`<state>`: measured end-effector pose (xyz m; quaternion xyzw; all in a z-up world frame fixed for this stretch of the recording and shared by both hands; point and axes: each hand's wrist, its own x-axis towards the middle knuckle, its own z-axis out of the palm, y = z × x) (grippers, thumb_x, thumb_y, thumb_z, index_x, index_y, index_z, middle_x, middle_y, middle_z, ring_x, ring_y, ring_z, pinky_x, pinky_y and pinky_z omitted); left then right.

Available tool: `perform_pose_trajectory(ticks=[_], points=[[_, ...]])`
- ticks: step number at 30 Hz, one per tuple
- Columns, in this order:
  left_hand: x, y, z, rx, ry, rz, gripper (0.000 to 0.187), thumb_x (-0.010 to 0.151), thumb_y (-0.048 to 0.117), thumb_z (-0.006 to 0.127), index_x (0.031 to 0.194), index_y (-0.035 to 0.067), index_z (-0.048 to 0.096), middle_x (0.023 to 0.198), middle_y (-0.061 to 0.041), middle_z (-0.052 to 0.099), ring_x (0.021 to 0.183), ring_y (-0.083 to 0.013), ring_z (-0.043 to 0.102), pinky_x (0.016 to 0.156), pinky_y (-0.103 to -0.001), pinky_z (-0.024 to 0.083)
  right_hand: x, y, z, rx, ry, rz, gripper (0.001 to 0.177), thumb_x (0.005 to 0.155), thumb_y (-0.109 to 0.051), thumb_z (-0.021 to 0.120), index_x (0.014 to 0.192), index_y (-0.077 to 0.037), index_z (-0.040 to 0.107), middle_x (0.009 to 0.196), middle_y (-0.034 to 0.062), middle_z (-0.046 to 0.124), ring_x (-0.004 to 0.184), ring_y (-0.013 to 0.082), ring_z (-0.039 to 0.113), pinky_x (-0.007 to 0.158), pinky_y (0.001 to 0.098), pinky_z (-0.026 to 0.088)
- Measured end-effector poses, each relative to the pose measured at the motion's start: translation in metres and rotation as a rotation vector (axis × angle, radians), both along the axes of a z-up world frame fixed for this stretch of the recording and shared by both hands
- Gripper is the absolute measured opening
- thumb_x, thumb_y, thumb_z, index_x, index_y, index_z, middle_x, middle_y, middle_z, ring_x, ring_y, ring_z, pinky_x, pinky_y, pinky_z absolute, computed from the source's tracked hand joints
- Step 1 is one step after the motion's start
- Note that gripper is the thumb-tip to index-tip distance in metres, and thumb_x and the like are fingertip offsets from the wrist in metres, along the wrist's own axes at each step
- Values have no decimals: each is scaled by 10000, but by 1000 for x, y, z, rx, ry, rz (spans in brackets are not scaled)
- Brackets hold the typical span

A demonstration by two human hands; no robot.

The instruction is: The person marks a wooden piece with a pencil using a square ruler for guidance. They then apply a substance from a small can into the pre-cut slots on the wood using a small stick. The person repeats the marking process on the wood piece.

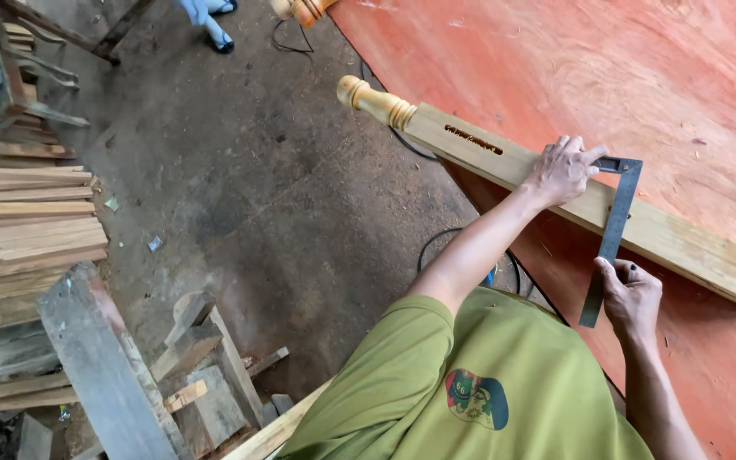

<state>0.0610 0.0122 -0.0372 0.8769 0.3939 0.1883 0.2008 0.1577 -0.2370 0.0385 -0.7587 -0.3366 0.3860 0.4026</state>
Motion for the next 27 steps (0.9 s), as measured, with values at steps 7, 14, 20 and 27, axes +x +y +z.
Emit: perform_pose_trajectory(ticks=[7, 14, 20, 27], points=[[12, -1, -13, -66, -29, -16, 355, 937, 458, 531, 1243, 301, 620, 1014, -158, 627, 979, -374, 621, 860, -530, 532, -10, 0, 6, -38, -27, -68, 278, 1052, -253, 765, 851, -90, 660, 727, -79, 412, 709, 49, 325, 605, 270, 261], [11, -14, -17, 26, -42, -9, 295, 916, 477, 590, 1169, 335, 645, 877, -103, 582, 893, -341, 617, 784, -478, 501, -8, -11, -2, -41, -18, -54, 206, 1020, -244, 790, 934, -74, 714, 815, -44, 599, 779, 35, 460, 664, 248, 372], [16, -9, -16, 51, -64, -37, 225, 888, 397, 650, 1097, 312, 638, 887, -126, 580, 910, -376, 617, 774, -506, 513, -4, -15, -2, -58, -45, 52, 203, 1030, -238, 744, 960, -48, 738, 830, 2, 674, 771, 70, 537, 684, 265, 427], [25, 7, -24, -174, -17, -68, 291, 857, 548, 680, 1119, 431, 732, 962, -69, 679, 1048, -294, 685, 999, -463, 548, -5, -35, -31, 2, -15, 65, 132, 901, -230, 840, 949, -124, 777, 640, 20, 613, 672, 84, 519, 618, 278, 420]])
